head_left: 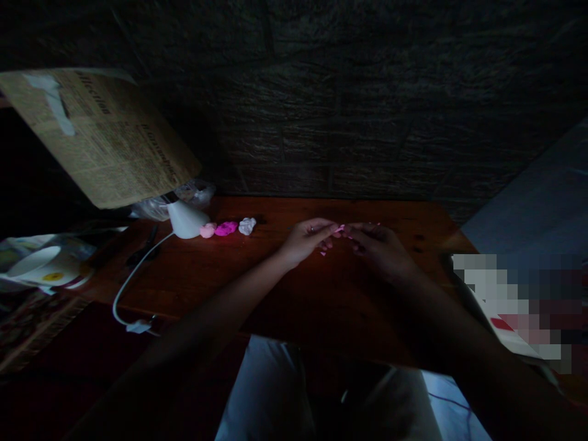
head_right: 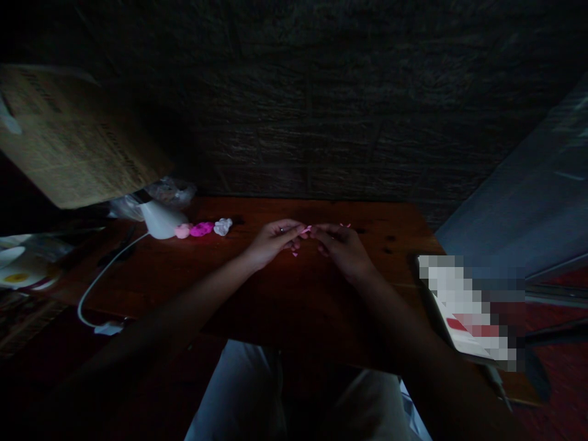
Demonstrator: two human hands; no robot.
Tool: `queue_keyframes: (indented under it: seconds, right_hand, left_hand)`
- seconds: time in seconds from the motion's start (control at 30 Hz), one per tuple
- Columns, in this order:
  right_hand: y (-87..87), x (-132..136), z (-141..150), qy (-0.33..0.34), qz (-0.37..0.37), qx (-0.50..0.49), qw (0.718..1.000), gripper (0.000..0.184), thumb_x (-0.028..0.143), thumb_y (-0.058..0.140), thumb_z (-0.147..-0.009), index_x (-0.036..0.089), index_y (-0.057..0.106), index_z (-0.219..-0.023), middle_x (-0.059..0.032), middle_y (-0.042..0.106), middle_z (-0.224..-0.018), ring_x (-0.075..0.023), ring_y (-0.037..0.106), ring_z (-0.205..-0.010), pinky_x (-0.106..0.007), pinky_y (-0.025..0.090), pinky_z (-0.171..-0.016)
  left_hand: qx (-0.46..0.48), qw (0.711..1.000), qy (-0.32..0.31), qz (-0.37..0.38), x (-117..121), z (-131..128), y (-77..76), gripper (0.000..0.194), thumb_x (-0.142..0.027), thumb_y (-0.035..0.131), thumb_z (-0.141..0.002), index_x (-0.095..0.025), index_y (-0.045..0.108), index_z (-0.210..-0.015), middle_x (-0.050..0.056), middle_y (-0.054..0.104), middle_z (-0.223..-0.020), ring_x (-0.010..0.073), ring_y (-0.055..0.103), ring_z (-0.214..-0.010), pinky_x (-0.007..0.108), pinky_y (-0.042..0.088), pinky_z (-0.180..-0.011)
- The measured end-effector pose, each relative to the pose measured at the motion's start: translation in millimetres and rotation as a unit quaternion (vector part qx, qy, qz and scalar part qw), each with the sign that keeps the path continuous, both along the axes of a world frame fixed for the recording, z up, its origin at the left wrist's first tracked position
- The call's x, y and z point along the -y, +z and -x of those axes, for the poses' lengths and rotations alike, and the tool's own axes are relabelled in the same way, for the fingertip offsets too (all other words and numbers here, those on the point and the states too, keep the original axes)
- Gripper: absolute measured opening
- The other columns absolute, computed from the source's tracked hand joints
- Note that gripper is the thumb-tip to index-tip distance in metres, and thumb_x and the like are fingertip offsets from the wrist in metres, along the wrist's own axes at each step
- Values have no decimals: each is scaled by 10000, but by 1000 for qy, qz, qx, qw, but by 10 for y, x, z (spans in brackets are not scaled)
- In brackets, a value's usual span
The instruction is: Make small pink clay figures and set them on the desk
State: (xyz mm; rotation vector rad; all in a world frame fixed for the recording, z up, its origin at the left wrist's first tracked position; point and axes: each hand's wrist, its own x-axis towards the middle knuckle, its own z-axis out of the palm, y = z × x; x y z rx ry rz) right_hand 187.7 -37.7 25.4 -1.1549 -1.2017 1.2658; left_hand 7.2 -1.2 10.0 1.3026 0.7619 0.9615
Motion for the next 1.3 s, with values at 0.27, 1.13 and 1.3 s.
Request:
queue_keyframes:
  seconds: [0.27,1.13,1.3]
  right_hand:
    - [3,2,6,-5,9,9,1000,464,570,877,-567,192,807,-826,-71,770,-875,-100,488,-608,-244,389,-559]
    - [14,18,-4,-9,-24,44,999,438,551,883,-595,208,830,-861,-73,781,-900,-145,575,-700,-270,426,-611]
    - [14,18,-2,-7,-19,32,999,415,526,892,-588,214,827,-853,-58,767,-875,-129,548,-668,-264,416,-594]
  left_hand:
    - [0,1000,0,-3,5,-1,1,494,-545,830,-719,-134,720,-972,55,727,-908,65,591,-619,200,495,-553]
    - [-17,1000,6,-24,54,-3,33,466,-446,833,-753,-156,761,-1110,87,766,-968,85,610,-646,213,501,-567]
    - [-14,999,19,-35,53,-2,30,434,-421,838,-739,-157,771,-1078,76,764,-935,90,606,-648,217,512,-557]
